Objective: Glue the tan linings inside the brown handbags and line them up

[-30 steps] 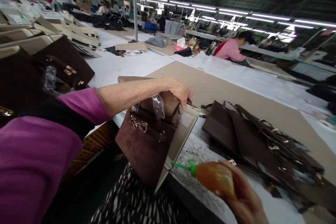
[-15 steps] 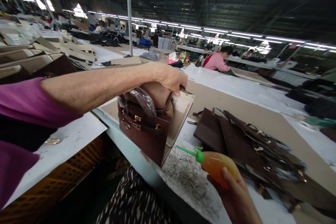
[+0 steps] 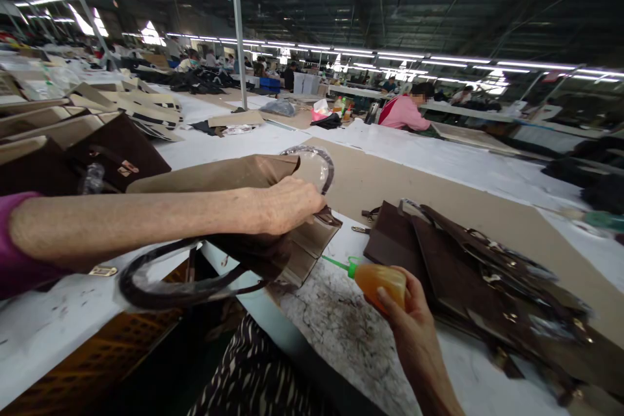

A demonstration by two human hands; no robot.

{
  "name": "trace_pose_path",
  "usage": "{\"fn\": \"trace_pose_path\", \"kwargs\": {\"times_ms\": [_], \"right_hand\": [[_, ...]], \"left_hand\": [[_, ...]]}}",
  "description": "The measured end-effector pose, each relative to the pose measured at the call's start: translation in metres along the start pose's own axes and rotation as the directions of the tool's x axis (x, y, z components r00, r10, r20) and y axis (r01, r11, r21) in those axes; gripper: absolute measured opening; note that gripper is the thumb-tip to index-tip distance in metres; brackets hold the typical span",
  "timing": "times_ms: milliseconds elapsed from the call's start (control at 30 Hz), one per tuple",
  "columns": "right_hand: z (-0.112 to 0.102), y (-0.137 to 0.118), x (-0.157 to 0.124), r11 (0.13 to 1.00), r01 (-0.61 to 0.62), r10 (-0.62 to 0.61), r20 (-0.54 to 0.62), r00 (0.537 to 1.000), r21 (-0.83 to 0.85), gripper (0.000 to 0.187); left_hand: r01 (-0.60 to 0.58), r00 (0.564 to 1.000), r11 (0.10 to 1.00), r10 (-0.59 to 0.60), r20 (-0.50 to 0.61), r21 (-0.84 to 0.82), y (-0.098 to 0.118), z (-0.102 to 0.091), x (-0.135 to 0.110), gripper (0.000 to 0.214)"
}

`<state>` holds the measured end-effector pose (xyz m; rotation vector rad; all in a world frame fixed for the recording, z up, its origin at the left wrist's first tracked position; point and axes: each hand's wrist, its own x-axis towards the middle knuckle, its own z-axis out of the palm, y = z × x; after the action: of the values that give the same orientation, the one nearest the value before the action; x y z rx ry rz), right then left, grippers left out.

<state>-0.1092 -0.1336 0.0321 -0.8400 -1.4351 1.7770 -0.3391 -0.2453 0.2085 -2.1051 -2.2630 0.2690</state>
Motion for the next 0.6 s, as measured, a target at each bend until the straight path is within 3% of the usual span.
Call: {"fn": "trace_pose_path", "kwargs": {"times_ms": [200, 333, 600], "right_hand": [[0.009, 0.011, 0.014, 0.971, 0.097, -0.099, 0.004, 0.995, -0.221, 0.065], [0.014, 0.015, 0.021, 0.958, 0.102, -0.102, 0.014, 0.995, -0.269, 0.064], [0.015, 0.02, 0.021, 0.96, 0.067, -0.064, 0.02, 0.998, -0.271, 0.056]], "left_hand": [[-0.055, 0.992, 0.997, 0.061, -0.114, 0.059, 0.003, 0.023, -0.013, 0.007], [-0.045, 0.996, 0.999, 0.047, -0.078, 0.026, 0.004, 0.025, -0.017, 0.005], [-0.078, 0.989, 0.995, 0.084, -0.119, 0.057, 0.002, 0.036, -0.02, 0.012]]}}
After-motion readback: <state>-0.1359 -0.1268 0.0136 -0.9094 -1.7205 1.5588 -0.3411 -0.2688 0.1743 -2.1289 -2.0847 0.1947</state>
